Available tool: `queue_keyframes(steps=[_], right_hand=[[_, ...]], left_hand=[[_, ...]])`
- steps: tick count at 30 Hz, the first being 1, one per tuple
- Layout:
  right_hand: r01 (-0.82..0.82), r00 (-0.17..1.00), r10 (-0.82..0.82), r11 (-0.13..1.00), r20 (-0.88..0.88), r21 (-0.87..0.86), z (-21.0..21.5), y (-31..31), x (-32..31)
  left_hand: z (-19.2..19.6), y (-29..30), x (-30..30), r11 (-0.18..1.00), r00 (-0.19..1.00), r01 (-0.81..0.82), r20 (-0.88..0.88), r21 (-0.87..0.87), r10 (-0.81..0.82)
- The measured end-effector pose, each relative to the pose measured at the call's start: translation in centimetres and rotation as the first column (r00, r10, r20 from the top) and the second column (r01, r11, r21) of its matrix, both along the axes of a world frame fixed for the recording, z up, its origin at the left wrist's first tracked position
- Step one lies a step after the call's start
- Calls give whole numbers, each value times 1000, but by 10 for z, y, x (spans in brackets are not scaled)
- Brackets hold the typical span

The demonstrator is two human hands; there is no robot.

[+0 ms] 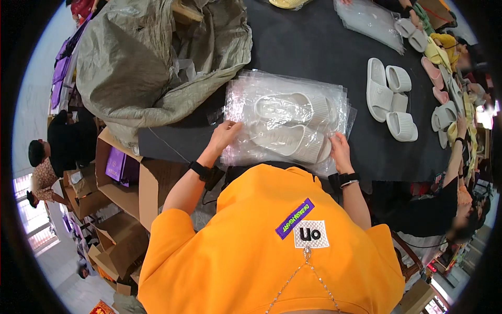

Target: The recorder is taking various colors of plastic slippers out of a large green transport bag and placing them into individual plastic zip-lock bags for retail or shipping.

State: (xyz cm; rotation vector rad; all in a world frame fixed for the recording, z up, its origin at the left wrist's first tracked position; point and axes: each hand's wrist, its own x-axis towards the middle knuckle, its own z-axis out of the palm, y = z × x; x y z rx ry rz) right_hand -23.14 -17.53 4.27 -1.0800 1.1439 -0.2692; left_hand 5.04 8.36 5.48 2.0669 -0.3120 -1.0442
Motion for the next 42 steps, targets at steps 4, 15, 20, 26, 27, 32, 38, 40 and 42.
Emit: queue_keyframes(steps=[4, 15, 20, 26, 27, 32, 38, 40, 42], right_hand=[[-19, 995, 20, 1000, -97, 5, -9, 8, -17], [-3, 999, -3, 991, -45, -132, -20, 18, -20], [17, 998, -19, 1000, 60, 20, -24, 13, -18], [-125, 991, 120, 989, 64, 82, -25, 5, -30], [-143, 989, 140, 987, 46, 67, -22, 5, -27], [-171, 985, 171, 985, -29, 2, -2, 5, -14], [-201, 979, 194, 973, -64, -114, -12, 6, -4], [-193, 981, 193, 961, -18, -201, -27, 7, -3], [-186, 981, 192, 957, 3, -222, -29, 10, 1]], left_hand=[[-1, 14, 3, 993, 987, 115, 110, 22, -117], [49, 18, -2, 536, 640, -625, -766, -567, -63], [4, 17, -3, 921, 556, -137, -798, -364, -232], [-5, -49, -4, 743, 649, 638, 660, -201, -379], [-6, -57, -5, 779, 555, 621, 749, -84, -361], [-9, -78, 3, 781, 427, 596, 749, 188, -506], [-57, -68, 13, 654, 184, 672, 777, 347, -601], [-56, -70, 12, 609, 166, 699, 744, 374, -647], [-48, -72, 8, 646, 282, 691, 702, 324, -654]])
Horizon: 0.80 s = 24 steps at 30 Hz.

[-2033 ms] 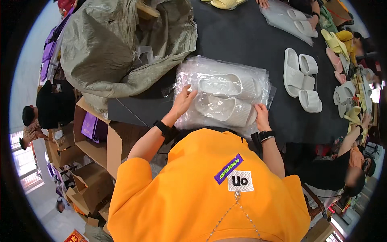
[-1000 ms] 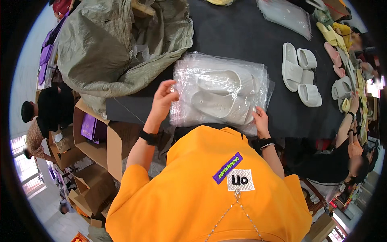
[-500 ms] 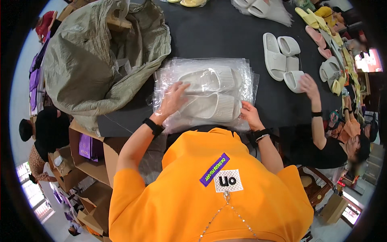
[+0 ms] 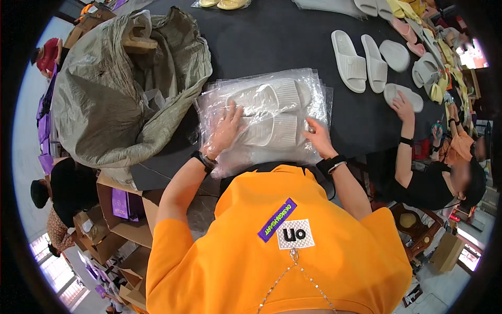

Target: The recorder is taking various colors of plastic slippers out of a large green transport bag and placing them into individual plastic zip-lock bags for retail or shipping.

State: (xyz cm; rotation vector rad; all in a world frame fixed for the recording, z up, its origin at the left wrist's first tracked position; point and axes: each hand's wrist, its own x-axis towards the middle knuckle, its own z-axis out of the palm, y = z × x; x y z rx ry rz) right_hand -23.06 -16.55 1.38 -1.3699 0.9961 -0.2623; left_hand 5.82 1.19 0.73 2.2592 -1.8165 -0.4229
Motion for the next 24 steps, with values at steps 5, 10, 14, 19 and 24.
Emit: queue_keyframes(steps=[5, 10, 14, 19, 24], right_hand=[[-52, 997, 53, 999, -49, 11, 19, -4, 13], [-204, 970, 205, 979, -127, 20, 8, -31, 12], [-345, 930, 321, 930, -179, -124, -3, -36, 18], [5, 997, 1, 997, -77, 73, 13, -10, 11], [84, 995, -71, 977, -71, 196, 4, -1, -20]], left_hand=[[34, -14, -15, 982, 975, -180, 126, -50, 185], [42, -29, -13, 979, 988, 148, 67, -140, -140], [23, -53, -23, 945, 965, 206, -106, -254, -239], [22, -66, -34, 959, 980, 196, -1, -203, -201], [13, -63, -33, 974, 993, 119, 38, -190, -114]])
